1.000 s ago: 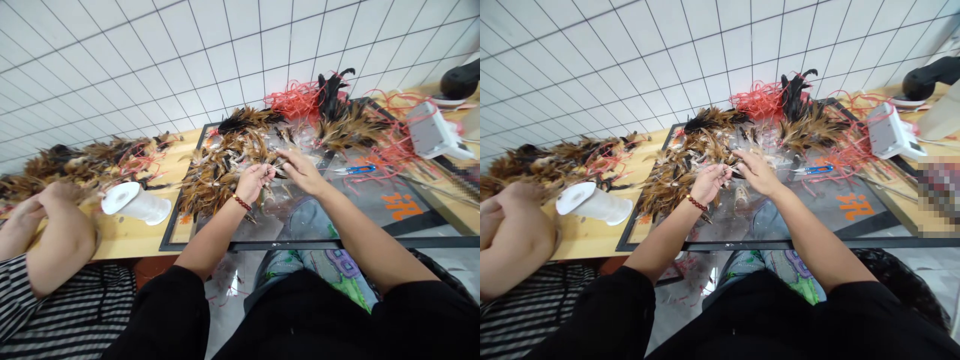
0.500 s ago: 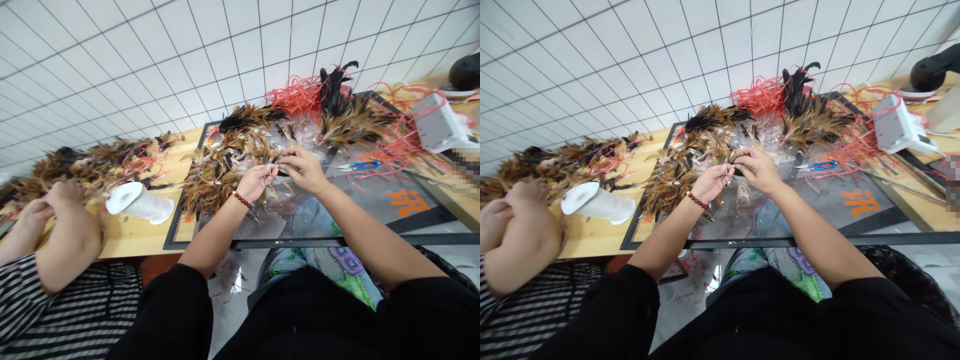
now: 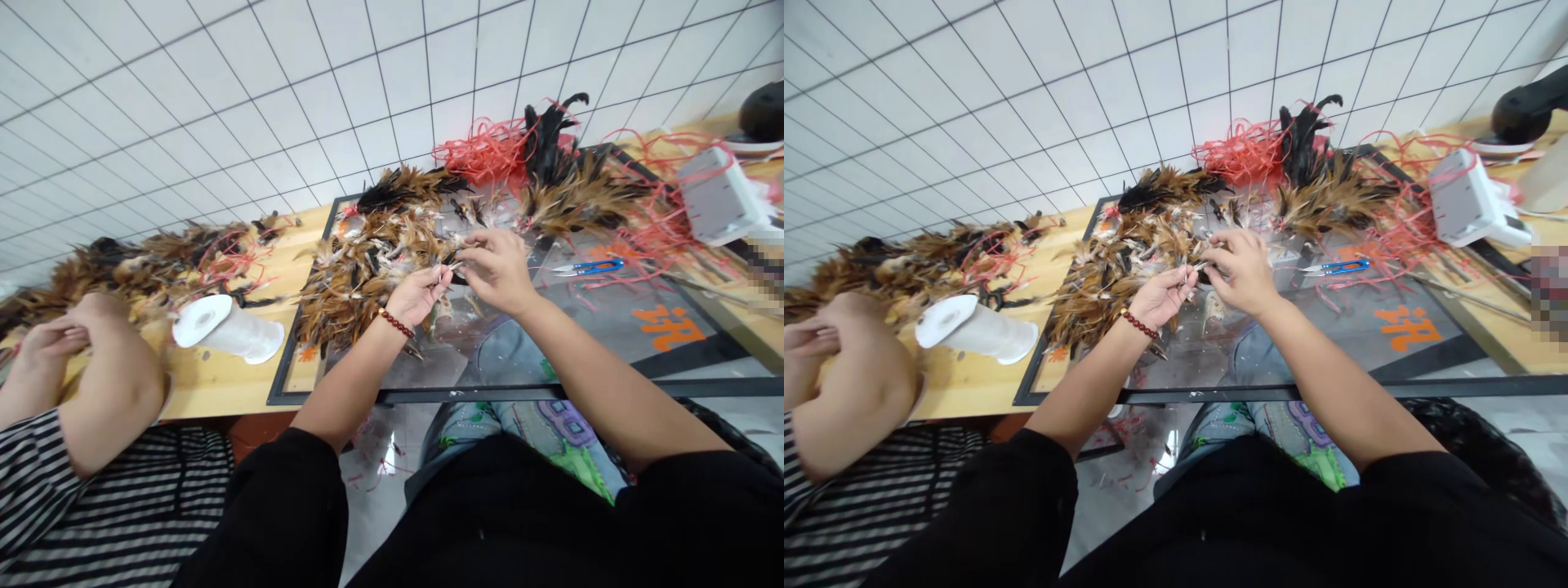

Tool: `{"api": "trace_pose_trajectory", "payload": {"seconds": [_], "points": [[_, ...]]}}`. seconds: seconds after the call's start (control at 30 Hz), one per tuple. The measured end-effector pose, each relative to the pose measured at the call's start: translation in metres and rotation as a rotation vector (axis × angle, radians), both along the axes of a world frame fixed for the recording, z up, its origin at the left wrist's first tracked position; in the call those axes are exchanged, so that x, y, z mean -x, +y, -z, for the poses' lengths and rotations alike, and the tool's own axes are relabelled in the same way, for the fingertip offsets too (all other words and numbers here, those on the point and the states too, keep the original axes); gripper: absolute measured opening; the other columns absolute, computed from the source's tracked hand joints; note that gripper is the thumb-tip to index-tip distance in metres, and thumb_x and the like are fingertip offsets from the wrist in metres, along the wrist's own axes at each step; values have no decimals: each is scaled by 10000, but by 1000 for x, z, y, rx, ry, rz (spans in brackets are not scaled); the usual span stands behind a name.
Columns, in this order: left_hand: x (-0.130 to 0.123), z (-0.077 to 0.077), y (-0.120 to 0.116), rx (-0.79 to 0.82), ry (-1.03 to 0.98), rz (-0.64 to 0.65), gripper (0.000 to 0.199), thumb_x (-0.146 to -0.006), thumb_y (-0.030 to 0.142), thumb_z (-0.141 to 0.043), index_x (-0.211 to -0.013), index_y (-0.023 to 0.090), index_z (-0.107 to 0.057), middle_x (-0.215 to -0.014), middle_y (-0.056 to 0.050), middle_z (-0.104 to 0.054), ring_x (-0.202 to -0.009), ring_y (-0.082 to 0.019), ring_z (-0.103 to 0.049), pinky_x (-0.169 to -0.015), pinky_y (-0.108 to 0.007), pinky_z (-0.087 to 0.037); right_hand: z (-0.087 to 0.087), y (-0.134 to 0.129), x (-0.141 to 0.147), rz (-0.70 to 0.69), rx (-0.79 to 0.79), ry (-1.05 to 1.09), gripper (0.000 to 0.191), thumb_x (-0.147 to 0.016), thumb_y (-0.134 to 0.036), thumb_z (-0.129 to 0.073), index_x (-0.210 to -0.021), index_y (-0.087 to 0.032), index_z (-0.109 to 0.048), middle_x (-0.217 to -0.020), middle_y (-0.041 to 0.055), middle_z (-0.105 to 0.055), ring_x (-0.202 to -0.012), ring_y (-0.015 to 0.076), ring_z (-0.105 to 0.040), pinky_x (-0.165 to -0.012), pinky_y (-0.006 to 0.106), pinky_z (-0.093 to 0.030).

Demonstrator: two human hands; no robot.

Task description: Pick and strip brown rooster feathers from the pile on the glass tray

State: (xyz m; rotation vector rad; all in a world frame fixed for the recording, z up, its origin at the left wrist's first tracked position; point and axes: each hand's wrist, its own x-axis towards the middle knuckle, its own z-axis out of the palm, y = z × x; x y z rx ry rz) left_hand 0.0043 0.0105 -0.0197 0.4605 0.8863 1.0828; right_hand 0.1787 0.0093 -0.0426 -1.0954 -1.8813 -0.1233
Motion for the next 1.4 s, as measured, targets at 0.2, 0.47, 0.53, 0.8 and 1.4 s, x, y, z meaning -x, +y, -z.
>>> {"api": "trace_pose_trajectory", "payload": {"seconds": [0.2, 0.47, 0.53, 0.8, 1.4], "points": [[-1, -2, -2, -1, 21, 50, 271, -881, -25, -527, -669, 54, -676, -690, -46, -682, -657, -63, -668, -897, -213, -541, 7, 2, 4, -82, 43, 48, 130, -887, -273, -610, -887, -270, -740, -1036, 39, -718, -1055, 248, -614, -965, 472, -380], [0, 4, 1, -38, 50, -59, 243, -837, -33, -582, -635, 69, -671, -701, -43, -675, -677, -62, -656, -925, -242, -528, 2, 12, -6, -79, 82, 468, 207, -940, -360, -526, -966, -248, -697, -968, 64, -702, -944, 227, -655, -873, 421, -523], [0, 6, 2, -79, 60, -113, 243, -828, -34, -593, -619, 71, -661, -693, -37, -669, -689, -60, -653, -947, -256, -522, -3, 12, -13, 25, 16, 442, 220, -952, -352, -508, -1001, -255, -700, -937, 60, -696, -920, 230, -647, -856, 418, -518], [-2, 5, -1, -109, 116, -75, 190, -807, -21, -627, -644, 71, -664, -689, -33, -677, -687, -66, -651, -958, -287, -529, -2, 4, -1, -181, 5, 41, 229, -930, -217, -502, -969, -241, -726, -915, 62, -729, -860, 222, -648, -812, 394, -494], [-3, 3, -4, -105, 130, 65, 174, -833, 21, -630, -686, 93, -689, -719, -40, -701, -707, -78, -669, -920, -249, -527, 12, 6, 1, -140, 88, -107, 253, -893, -166, -483, -925, -258, -716, -855, 19, -755, -844, 210, -686, -1077, 509, -337]]}}
